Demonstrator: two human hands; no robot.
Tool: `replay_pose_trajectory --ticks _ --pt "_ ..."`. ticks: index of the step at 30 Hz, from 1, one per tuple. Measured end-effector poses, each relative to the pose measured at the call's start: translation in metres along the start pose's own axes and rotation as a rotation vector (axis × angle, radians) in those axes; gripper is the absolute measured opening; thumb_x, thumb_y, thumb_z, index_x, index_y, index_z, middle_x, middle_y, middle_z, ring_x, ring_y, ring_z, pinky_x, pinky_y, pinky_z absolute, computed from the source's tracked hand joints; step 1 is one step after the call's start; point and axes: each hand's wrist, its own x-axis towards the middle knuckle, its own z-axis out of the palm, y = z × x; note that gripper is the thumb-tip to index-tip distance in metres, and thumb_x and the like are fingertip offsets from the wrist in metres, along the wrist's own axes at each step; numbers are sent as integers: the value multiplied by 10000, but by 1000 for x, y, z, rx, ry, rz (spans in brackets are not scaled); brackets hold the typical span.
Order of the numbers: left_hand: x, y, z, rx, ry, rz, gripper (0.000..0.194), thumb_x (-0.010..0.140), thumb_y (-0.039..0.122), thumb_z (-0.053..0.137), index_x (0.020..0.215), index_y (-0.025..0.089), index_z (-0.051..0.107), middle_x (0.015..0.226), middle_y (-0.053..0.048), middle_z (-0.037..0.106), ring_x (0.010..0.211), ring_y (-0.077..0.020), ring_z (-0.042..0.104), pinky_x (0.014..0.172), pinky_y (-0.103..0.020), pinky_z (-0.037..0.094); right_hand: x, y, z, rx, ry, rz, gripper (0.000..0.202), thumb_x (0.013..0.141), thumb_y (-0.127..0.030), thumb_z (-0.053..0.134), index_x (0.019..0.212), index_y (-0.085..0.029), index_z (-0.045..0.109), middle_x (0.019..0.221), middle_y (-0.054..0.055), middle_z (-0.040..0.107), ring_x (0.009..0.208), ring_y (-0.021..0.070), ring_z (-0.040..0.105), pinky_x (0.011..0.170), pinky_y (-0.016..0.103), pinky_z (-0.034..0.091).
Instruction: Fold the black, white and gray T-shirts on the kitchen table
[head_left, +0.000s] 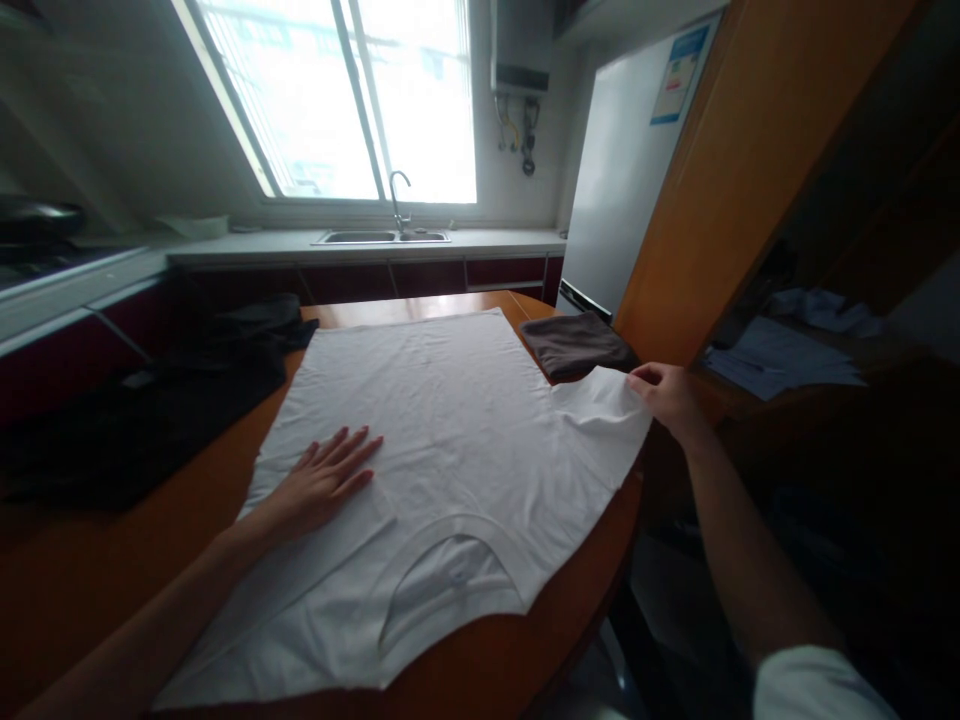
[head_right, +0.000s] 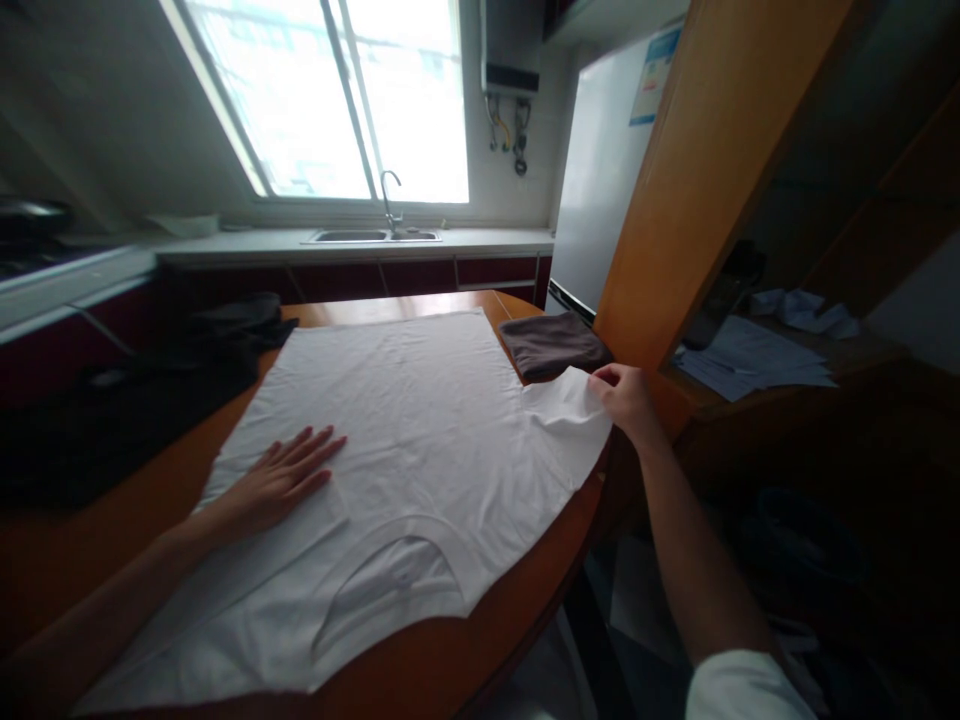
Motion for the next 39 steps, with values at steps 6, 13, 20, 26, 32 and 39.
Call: replay_pose_trajectory --ticks 6,13,20,26,32,39 --pt "0 -1 0 -7 16 5 574 1043 528 290 1583 339 341 1664 -17 251 1539 -342 217 1200 -565 239 -34 -75 39 237 -631 -203 384 824 -535 691 882 -164 765 814 64 738 733 184 656 625 264 473" --pt "1 2 2 -34 -6 -6 578 1042 525 302 1582 325 348 1662 -39 258 1543 -353 195 1196 -618 224 0 -55 73 314 -524 -115 348 809 -500 701 832 -156 747 769 69 732 697 171 645 638 270 490" --pt "-2 21 -34 -140 111 89 624 1007 604 407 1552 301 430 1632 -79 357 1513 -364 289 1172 -573 335 41 -27 109 75 -500 -213 163 813 -231 640 862 -136 763 847 84 768 754 186 670 682 263 490" --pt "-1 128 -96 -316 -34 425 426 1033 433 511 1444 335 562 1408 -43 625 1229 -217 629 1048 -318 490 64 -30 155 -223 -667 -301 152 835 -173 667 907 -117 789 884 91 783 774 171 677 647 220 449" --pt "36 193 -69 -190 40 645 261 981 251 619 1232 216 681 1134 -75 702 965 -193 670 854 -298 520 67 -14 168 -305 -744 -402 186 829 -314 714 768 -149 774 711 43 732 628 144 595 570 237 380" --pt "62 202 -54 54 171 765 93 948 156 610 867 175 652 878 -46 621 810 -179 585 726 -310 484 68 14 161 -187 -786 -435 273 856 -361 607 756 -140 733 655 2 656 618 130 503 568 241 339"
